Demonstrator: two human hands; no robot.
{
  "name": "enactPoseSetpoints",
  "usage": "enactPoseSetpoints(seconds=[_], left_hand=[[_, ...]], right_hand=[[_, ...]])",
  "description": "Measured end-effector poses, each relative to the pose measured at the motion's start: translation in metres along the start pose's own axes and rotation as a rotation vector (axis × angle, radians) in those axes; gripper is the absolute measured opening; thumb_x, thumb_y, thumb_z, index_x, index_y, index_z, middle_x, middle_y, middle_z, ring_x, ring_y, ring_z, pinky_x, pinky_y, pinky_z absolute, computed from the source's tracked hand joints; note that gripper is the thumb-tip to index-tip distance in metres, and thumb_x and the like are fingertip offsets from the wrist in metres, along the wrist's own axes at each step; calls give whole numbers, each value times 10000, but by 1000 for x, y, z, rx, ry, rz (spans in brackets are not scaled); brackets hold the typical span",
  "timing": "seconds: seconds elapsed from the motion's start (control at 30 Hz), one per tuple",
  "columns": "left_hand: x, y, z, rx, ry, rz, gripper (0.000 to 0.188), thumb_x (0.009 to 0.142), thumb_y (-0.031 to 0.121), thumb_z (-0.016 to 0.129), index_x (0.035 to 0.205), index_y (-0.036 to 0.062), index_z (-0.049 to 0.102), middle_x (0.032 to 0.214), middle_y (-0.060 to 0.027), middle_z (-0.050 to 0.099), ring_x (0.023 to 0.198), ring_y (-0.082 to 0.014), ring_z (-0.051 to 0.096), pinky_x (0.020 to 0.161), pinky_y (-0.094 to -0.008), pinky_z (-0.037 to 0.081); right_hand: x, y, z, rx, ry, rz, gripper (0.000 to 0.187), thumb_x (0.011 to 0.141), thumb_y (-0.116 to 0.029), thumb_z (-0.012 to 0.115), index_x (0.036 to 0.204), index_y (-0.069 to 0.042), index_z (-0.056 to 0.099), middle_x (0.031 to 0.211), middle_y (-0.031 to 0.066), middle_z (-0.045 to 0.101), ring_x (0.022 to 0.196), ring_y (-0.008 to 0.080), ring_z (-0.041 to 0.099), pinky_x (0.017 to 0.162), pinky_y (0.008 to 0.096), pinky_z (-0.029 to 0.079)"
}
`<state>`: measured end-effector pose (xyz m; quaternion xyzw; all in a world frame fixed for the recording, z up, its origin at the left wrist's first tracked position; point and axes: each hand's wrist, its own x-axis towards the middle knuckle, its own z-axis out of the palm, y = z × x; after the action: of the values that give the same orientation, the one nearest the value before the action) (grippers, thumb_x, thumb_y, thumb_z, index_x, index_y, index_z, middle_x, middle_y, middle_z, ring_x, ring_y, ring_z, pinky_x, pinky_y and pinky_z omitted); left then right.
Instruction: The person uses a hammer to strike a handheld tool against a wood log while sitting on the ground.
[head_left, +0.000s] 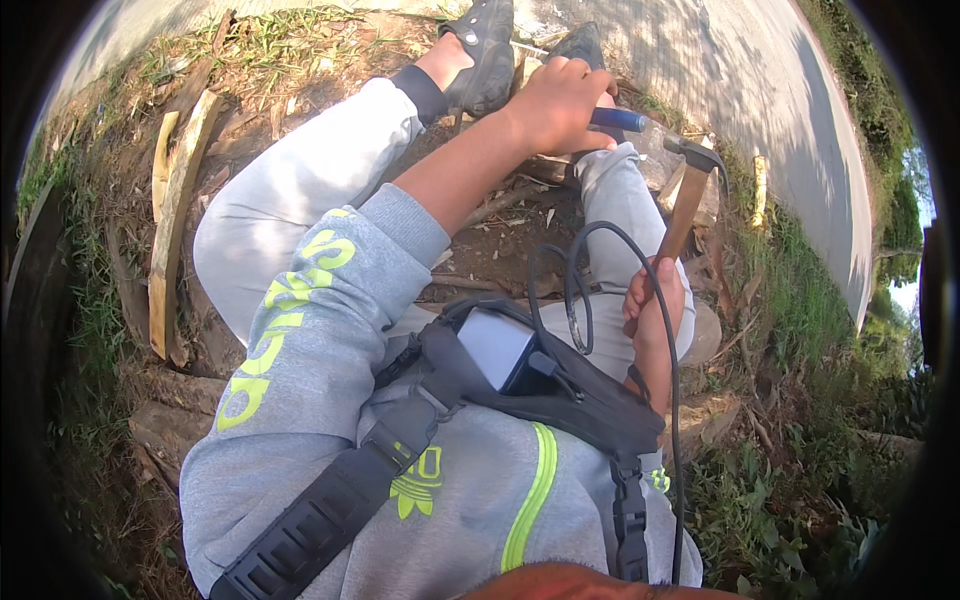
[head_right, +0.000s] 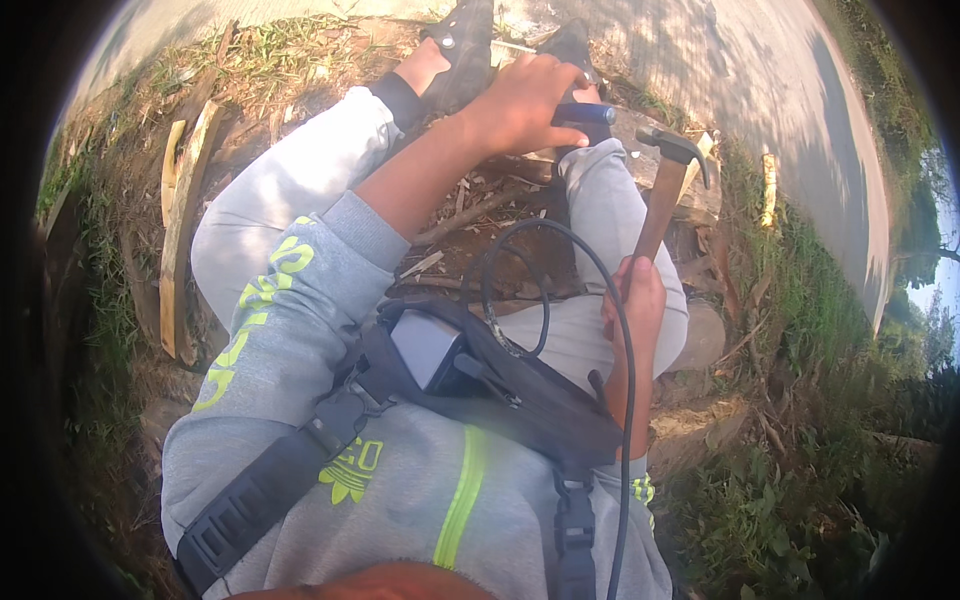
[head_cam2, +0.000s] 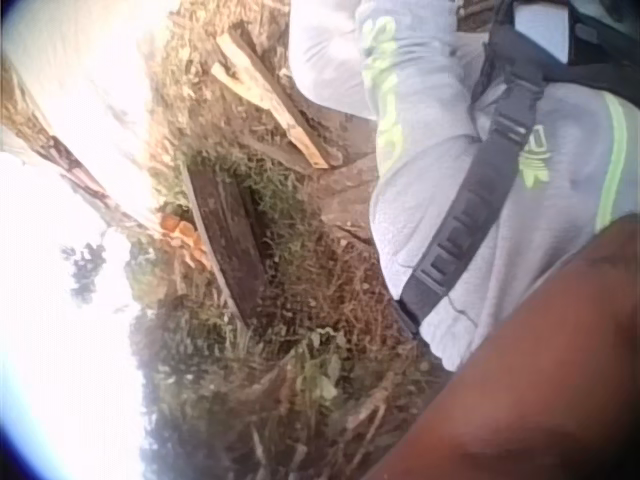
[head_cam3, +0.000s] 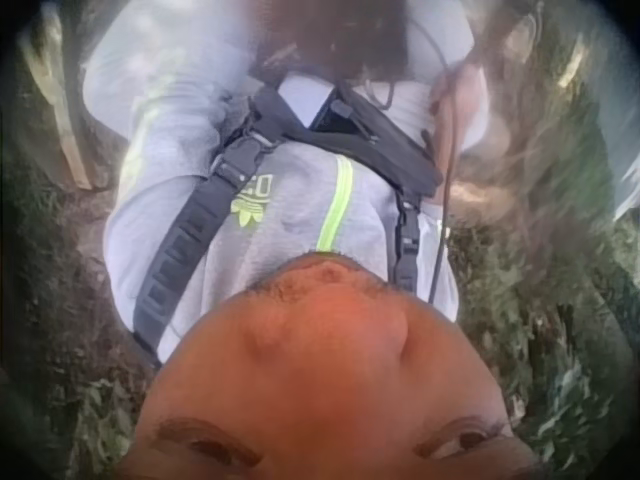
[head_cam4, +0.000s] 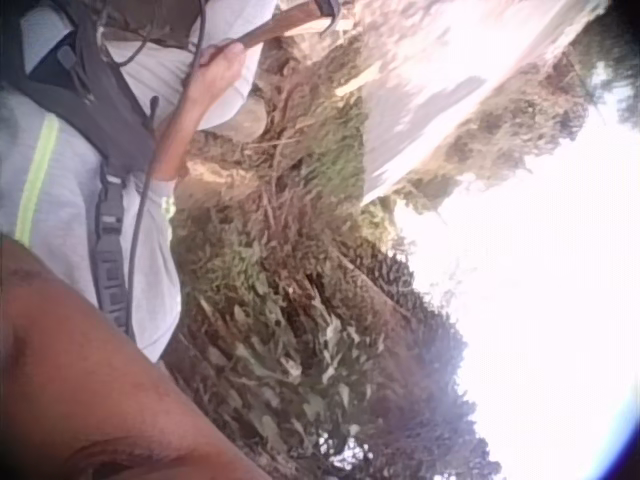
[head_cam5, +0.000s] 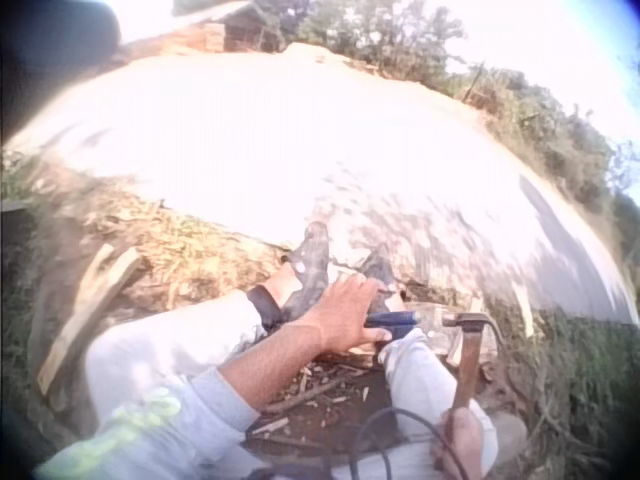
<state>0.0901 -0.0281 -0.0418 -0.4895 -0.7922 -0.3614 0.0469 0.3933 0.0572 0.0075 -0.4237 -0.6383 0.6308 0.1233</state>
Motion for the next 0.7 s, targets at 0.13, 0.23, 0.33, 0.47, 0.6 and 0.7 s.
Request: enactPoseSetpoints(seconds=[0.13, 0.23, 0.33, 0.47, 0.6, 0.7], left_hand=[[-14, -75, -82, 159, -167, -198, 596, 876, 463, 799, 1347, 140, 629, 1311, -181, 633, 1307, -365, 553, 1073, -485, 448], [-38, -171, -124, 331, -208, -372, 556, 893, 448, 782, 1315, 112, 648, 1298, -205, 638, 1300, -376, 564, 1080, -480, 454], [-79, -220, -150, 516, -214, -564, 530, 910, 436, 754, 1293, 79, 672, 1302, -227, 648, 1296, -385, 580, 1079, -484, 468], [-123, -271, -154, 360, -718, -971, 497, 923, 415, 677, 1234, 32, 741, 1320, -237, 687, 1243, -386, 645, 1051, -464, 499], [-98, -259, -130, 169, -677, -949, 488, 916, 392, 638, 1138, -25, 759, 1237, -260, 720, 1132, -379, 706, 950, -445, 540], [-101, -275, -123, 188, -608, -839, 454, 908, 348, 643, 1119, -37, 758, 1183, -265, 734, 1069, -372, 731, 890, -446, 551]], right_hand=[[-15, -36, -6, 114, 12, -186, 492, 1113, -535, 427, 999, -64, 512, 650, -2, 431, 475, 88, 402, 431, 254, 357], [-12, -43, 7, 250, -4, -323, 497, 1110, -546, 437, 1010, -62, 481, 664, 7, 432, 495, 88, 416, 448, 251, 359], [1, 2, 8, -269, 13, -252, 462, 1119, -508, 447, 948, -80, 473, 649, -17, 440, 495, 66, 415, 453, 241, 349], [-17, -17, -9, -285, -20, -119, 436, 1127, -465, 442, 963, -69, 524, 648, -28, 447, 478, 68, 402, 434, 245, 329], [-33, -109, -25, -28, 115, -316, 453, 1121, -490, 424, 1079, -54, 542, 666, -1, 419, 503, 90, 391, 452, 263, 326], [-29, -191, -19, 36, 129, -565, 475, 1111, -514, 432, 1157, -53, 535, 687, 18, 421, 512, 107, 388, 463, 275, 327]])
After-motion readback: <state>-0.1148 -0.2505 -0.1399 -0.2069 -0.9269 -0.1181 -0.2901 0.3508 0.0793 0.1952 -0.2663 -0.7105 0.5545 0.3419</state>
